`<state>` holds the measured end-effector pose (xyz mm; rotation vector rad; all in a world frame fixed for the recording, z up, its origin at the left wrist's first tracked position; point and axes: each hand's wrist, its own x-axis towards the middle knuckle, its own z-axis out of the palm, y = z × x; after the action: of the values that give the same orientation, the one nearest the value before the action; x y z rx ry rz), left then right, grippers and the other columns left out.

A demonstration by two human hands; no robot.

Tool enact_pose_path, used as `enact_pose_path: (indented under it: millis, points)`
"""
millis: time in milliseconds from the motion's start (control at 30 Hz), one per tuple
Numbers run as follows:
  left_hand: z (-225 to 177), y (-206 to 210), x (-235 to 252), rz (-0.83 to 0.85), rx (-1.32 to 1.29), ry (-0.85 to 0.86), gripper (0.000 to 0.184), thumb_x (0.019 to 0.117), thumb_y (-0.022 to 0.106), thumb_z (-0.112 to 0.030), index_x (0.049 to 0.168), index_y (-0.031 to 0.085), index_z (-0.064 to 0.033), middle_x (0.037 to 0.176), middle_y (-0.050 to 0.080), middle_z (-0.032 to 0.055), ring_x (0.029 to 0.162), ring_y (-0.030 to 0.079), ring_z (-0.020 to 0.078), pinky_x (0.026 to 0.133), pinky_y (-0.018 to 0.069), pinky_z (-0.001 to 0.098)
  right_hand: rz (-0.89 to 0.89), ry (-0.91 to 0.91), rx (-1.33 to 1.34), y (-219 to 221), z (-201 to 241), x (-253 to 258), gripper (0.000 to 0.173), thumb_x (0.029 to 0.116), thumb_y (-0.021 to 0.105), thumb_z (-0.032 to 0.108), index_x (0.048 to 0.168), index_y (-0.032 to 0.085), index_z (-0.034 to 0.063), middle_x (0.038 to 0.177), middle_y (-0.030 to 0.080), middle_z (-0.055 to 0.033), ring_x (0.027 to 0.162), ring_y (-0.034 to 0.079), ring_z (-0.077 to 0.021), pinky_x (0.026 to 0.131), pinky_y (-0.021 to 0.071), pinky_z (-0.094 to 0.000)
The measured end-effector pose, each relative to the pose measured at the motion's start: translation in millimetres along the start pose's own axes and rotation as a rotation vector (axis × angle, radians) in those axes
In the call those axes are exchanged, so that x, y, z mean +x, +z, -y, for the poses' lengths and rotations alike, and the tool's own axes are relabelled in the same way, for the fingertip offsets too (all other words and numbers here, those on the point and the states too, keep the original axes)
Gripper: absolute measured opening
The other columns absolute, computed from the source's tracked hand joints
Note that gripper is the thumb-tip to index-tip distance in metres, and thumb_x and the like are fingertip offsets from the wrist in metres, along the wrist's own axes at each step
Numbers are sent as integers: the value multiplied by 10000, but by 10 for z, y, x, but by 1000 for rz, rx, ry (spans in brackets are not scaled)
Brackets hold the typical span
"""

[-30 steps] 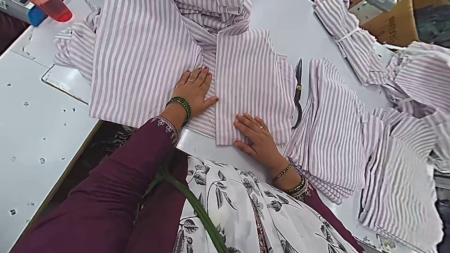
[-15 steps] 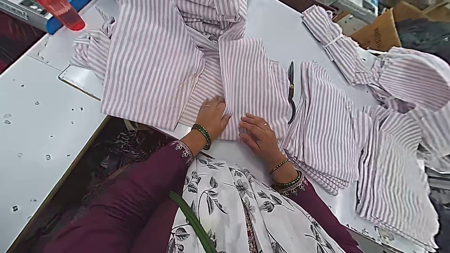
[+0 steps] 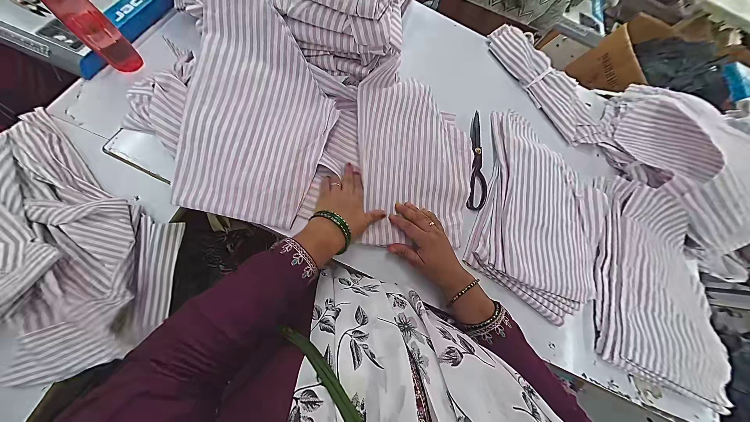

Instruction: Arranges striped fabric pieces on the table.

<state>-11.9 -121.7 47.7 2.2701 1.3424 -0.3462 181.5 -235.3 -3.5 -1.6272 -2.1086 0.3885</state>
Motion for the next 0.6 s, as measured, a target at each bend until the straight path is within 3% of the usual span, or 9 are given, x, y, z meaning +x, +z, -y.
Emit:
enact_pose_path:
  millis: [167,267,300,333,400,433,500,533,600]
  points:
    - [-23,73,-100,120,-11,115,1016,1006,391,-685,1626,20,28,1705,-72,237,1571,45,463,1246,24,606,-17,-14,22,-19,-13,7,721,986,418,657,1294,702,71,1433,605,-164,1364,535,-390,1128,343,-639]
    - [73,3,-174,176,-6,180,937,1037,388,-629,1632,53,12,1716,-8,213,1585,52,407,1255,44,582,-28,-10,31,-12,-9,-6,720,985,422,657,1288,706,69,1426,609,-166,1363,537,-385,1129,341,-638]
    - [134,-50,-207,173,-35,221,868,1053,414,-577,1630,129,6,1711,99,209,1581,133,378,1253,106,569,-32,-11,29,-12,-10,-5,724,984,421,661,1284,707,68,1422,612,-168,1360,539,-386,1126,343,-636]
    - [229,-90,-240,124,-96,277,755,1070,447,-500,1604,262,1,1664,280,209,1538,290,360,1230,216,562,-36,-13,26,-11,-10,-2,730,983,416,666,1281,709,67,1419,614,-170,1359,540,-389,1126,346,-631]
    - [503,-102,-294,-123,-276,382,492,1070,522,-333,1421,574,8,1354,644,217,1253,630,366,1060,467,571,-47,-5,30,-5,-9,-6,727,983,424,664,1275,712,64,1415,617,-172,1357,541,-391,1129,347,-622]
    - [668,-96,-295,-285,-325,402,411,1048,561,-278,1325,657,10,1243,699,217,1148,684,376,987,516,584,-55,9,32,-1,1,-8,730,980,431,665,1276,711,59,1411,620,-172,1354,544,-393,1128,348,-624]
    - [1066,-150,-254,-551,-259,351,380,997,617,-246,1283,683,-4,1304,668,221,1243,622,418,1018,463,639,-63,77,42,-9,82,12,708,972,471,643,1258,717,44,1391,633,-175,1344,551,-403,1120,343,-646]
    - [1282,-230,-233,-596,-203,280,428,991,632,-263,1336,649,-10,1415,591,244,1368,503,470,1094,361,692,-50,129,38,-39,153,62,677,970,496,613,1243,722,36,1378,642,-179,1333,559,-408,1114,336,-665]
    - [1677,-407,-200,-590,-119,126,578,978,664,-340,1448,558,-22,1568,414,284,1491,266,550,1143,171,777,12,238,-1,-141,355,251,642,972,521,567,1238,713,15,1333,661,-198,1286,593,-418,1092,336,-698]
